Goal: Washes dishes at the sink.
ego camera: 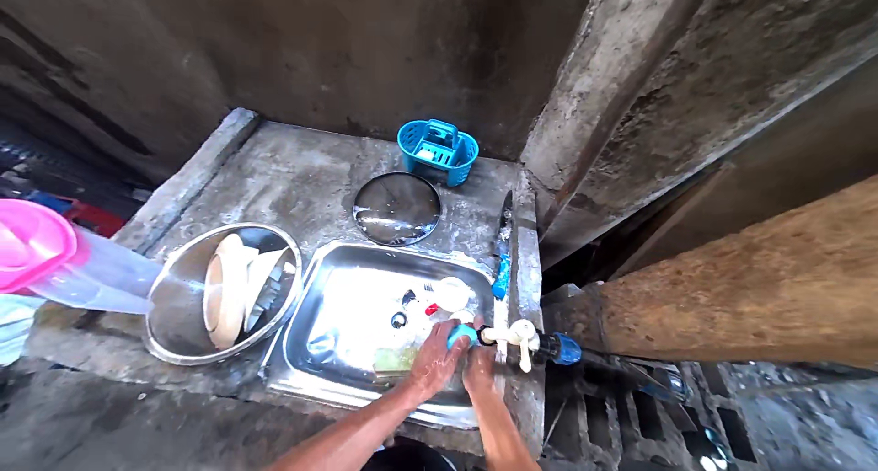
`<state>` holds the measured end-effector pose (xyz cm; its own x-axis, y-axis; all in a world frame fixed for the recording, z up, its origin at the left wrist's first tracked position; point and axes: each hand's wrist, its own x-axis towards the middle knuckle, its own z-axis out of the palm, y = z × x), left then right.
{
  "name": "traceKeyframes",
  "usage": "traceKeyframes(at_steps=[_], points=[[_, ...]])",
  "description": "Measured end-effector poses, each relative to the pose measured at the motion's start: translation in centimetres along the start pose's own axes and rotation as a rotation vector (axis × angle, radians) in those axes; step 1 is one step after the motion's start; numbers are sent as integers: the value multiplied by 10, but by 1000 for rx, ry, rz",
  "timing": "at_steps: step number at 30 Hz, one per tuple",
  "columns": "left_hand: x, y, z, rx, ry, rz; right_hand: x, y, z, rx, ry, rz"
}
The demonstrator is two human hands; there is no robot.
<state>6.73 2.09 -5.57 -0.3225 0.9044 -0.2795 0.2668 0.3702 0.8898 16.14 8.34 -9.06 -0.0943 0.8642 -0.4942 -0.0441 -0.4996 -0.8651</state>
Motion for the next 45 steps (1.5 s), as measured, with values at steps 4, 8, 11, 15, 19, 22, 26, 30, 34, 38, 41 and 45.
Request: traceKeyframes(at_steps=[4,8,11,15,19,22,26,30,34,38,41,45], points=[[8,8,1,-798,112,-482,0,-16,3,-264,32,-183],[13,5,-9,-1042,-43,-691,-2,-22,-3,-270,7,-218],[15,3,-9,-1057,-100,-738,-9,-28,-2,-309,13,-165],[16,-1,-10,-1058,-170,-789,-13,-32,-5,-377,-6,-91],[16,3,-17,-933,-337,-736,-12,-26,-11,-410,8,-135],[14,8,-18,-875,-401,-689,-5,-9,-17,-395,45,-125],[7,19,-10,-669,-317,-628,-20,-9,-7,-454,1,-30],[-3,77,-24,257,-360,-234,-84,-76,18,215,-83,32],[-21,85,-37,539,-402,151,-85,-113,31,328,-73,292],[-61,43,-88,499,85,429,-14,-8,-2,-146,-111,-128],[-103,42,-198,510,525,336,-6,-11,-4,-686,-37,-210],[-132,-16,-329,633,806,-7,-17,-17,-6,-1075,-14,-342]])
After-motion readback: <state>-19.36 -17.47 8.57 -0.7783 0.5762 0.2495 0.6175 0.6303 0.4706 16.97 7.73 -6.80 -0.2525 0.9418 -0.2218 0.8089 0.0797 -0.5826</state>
